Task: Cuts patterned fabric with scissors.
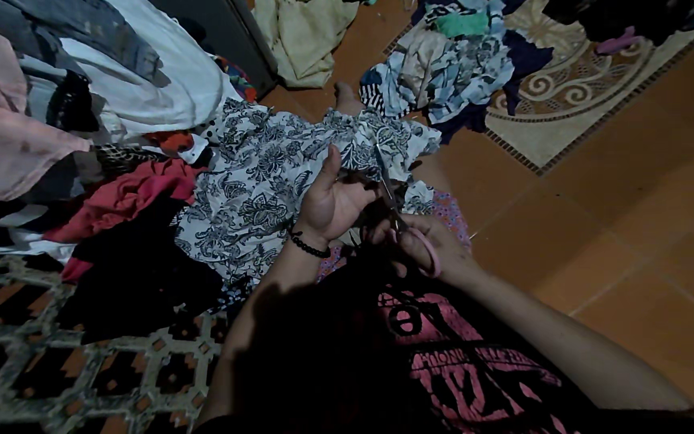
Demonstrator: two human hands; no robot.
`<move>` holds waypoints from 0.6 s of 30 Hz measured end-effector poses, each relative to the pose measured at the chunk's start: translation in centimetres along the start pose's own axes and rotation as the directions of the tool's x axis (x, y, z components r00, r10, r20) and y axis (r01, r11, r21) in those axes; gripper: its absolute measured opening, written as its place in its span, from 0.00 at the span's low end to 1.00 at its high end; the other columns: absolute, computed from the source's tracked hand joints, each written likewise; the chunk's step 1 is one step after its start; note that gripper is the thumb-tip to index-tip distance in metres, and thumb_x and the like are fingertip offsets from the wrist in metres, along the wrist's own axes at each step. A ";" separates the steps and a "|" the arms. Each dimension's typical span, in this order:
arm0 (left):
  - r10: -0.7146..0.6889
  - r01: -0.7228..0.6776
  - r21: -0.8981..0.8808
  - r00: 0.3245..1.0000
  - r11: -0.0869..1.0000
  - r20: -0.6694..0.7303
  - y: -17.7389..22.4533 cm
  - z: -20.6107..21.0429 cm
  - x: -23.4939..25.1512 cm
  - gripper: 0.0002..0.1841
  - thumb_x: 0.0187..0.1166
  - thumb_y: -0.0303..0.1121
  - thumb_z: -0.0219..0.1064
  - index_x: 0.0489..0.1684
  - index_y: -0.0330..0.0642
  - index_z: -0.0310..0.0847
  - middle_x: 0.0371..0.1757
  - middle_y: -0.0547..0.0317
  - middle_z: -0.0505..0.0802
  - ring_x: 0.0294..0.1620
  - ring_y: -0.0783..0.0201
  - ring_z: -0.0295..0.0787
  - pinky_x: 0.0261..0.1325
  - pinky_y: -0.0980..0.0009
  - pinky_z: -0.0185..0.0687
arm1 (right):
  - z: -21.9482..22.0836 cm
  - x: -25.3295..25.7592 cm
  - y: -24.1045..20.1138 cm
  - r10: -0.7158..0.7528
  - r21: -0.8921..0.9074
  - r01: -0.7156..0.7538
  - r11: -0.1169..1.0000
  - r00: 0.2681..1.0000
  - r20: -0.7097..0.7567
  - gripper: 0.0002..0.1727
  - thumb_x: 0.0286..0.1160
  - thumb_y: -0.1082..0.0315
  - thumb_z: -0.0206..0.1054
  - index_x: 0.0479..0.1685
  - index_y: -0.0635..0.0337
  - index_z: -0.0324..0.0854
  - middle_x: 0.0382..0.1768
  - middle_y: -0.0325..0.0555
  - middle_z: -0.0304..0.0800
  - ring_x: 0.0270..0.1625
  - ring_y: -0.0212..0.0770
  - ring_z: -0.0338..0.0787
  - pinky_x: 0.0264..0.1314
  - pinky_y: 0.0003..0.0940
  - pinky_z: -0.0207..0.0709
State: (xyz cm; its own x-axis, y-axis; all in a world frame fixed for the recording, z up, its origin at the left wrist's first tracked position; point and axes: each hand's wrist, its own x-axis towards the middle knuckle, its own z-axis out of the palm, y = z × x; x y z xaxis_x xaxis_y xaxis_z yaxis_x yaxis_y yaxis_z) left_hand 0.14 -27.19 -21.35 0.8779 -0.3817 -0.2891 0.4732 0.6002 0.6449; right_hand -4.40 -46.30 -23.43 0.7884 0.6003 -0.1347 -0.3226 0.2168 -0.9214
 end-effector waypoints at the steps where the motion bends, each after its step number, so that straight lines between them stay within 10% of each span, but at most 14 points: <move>1: -0.017 0.017 0.000 1.000 1.000 0.001 -0.1 -0.1 -0.1 0.40 0.73 0.77 0.51 0.69 0.54 0.79 0.60 0.61 0.92 0.65 0.59 0.87 0.70 0.55 0.82 | -0.1 0.0 0.1 -0.020 0.007 0.020 1.000 1.000 0.007 0.28 0.78 0.36 0.63 0.46 0.54 0.87 0.23 0.24 0.84 0.22 0.20 0.80 0.25 0.17 0.76; 10: -0.056 0.057 -0.043 0.998 0.997 0.033 -1.1 -0.3 -0.5 0.37 0.72 0.77 0.55 0.56 0.53 0.85 0.50 0.62 0.94 0.54 0.63 0.92 0.60 0.62 0.87 | -0.2 0.4 0.2 -0.032 0.031 0.032 0.999 0.999 -0.009 0.25 0.80 0.38 0.63 0.43 0.51 0.87 0.19 0.23 0.82 0.20 0.19 0.79 0.24 0.17 0.76; 18: -0.038 0.039 -0.054 0.999 0.998 0.025 -1.3 -0.7 -0.7 0.37 0.75 0.74 0.55 0.65 0.51 0.80 0.56 0.60 0.93 0.61 0.59 0.90 0.68 0.57 0.84 | -0.1 -0.1 0.1 0.022 -0.011 -0.022 1.000 0.999 -0.029 0.19 0.80 0.46 0.67 0.44 0.53 0.87 0.18 0.20 0.81 0.18 0.17 0.78 0.22 0.14 0.74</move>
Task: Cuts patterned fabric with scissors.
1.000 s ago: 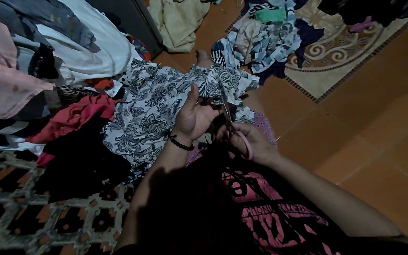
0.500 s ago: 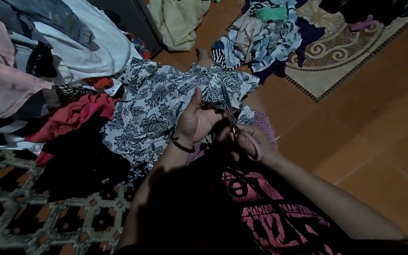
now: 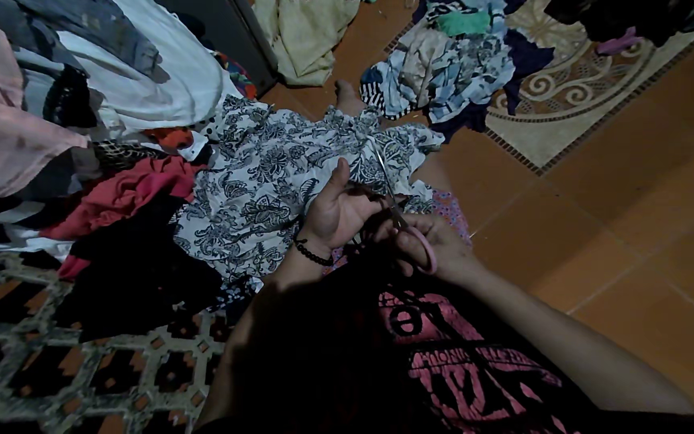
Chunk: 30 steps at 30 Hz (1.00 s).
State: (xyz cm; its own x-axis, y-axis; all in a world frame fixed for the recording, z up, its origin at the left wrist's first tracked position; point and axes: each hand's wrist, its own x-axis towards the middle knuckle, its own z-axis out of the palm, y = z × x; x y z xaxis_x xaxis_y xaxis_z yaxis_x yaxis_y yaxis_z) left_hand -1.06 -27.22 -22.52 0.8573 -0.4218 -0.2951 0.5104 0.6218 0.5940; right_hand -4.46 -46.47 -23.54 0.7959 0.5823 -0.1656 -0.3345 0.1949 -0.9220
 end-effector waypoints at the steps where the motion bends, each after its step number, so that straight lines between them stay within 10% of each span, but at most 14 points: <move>1: -0.018 0.018 0.014 1.000 1.000 -0.004 0.0 -0.1 -0.1 0.38 0.74 0.75 0.55 0.63 0.50 0.81 0.55 0.59 0.94 0.59 0.60 0.91 0.66 0.58 0.85 | 0.0 0.0 0.0 0.004 0.000 -0.004 1.000 1.000 0.000 0.20 0.80 0.45 0.67 0.44 0.53 0.87 0.18 0.21 0.81 0.18 0.17 0.78 0.22 0.15 0.75; 16: -0.003 0.003 -0.003 1.000 1.000 0.026 -1.0 -0.2 -0.4 0.32 0.79 0.70 0.53 0.58 0.53 0.83 0.50 0.63 0.95 0.54 0.65 0.92 0.62 0.63 0.86 | 0.0 -0.1 0.1 0.057 -0.008 -0.057 0.998 0.998 -0.028 0.18 0.78 0.46 0.69 0.44 0.52 0.87 0.17 0.22 0.82 0.17 0.19 0.79 0.22 0.16 0.76; 21: -0.029 0.056 0.035 0.847 0.998 -0.530 -0.4 0.7 0.2 0.26 0.90 0.48 0.56 0.78 0.42 0.68 0.68 0.54 0.85 0.67 0.60 0.84 0.72 0.59 0.81 | -4.4 -1.8 -1.2 0.383 -0.235 -0.330 0.914 0.892 0.238 0.34 0.68 0.26 0.64 0.44 0.49 0.84 0.21 0.26 0.87 0.22 0.21 0.84 0.26 0.19 0.78; 24: -0.019 -0.025 -0.048 0.679 0.999 -0.734 -1.1 -0.6 0.5 0.15 0.83 0.29 0.58 0.65 0.40 0.72 0.58 0.51 0.85 0.57 0.58 0.85 0.62 0.59 0.83 | -8.7 -3.3 -2.3 0.440 -0.344 -0.332 0.879 0.842 0.311 0.25 0.71 0.35 0.68 0.44 0.47 0.85 0.19 0.25 0.87 0.18 0.20 0.82 0.20 0.17 0.73; 27: -0.119 -0.100 -0.214 0.577 0.972 -0.808 -1.6 -1.7 0.3 0.18 0.75 0.19 0.51 0.62 0.38 0.68 0.54 0.47 0.81 0.50 0.56 0.83 0.57 0.61 0.84 | -9.4 -4.0 -2.7 0.148 -0.214 -0.113 0.970 0.977 0.155 0.19 0.72 0.39 0.71 0.50 0.39 0.87 0.31 0.21 0.91 0.30 0.18 0.86 0.34 0.16 0.81; 30: -0.222 -0.088 -0.313 0.529 0.946 -0.819 -2.0 -2.0 0.8 0.03 0.81 0.32 0.49 0.43 0.48 0.66 0.29 0.59 0.78 0.20 0.68 0.75 0.24 0.76 0.77 | -5.9 -3.1 -4.3 -0.282 0.171 0.269 0.948 0.958 0.059 0.27 0.75 0.43 0.67 0.72 0.39 0.81 0.52 0.34 0.96 0.54 0.35 0.94 0.60 0.33 0.87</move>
State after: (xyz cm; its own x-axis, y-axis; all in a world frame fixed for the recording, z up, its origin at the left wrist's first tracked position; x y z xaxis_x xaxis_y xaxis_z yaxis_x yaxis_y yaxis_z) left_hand -1.26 -27.48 -25.39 0.3948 0.1793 -0.9011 0.4284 0.8317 0.3532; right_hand -2.49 -53.76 -21.12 0.8266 0.5493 0.1222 -0.1893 0.4760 -0.8589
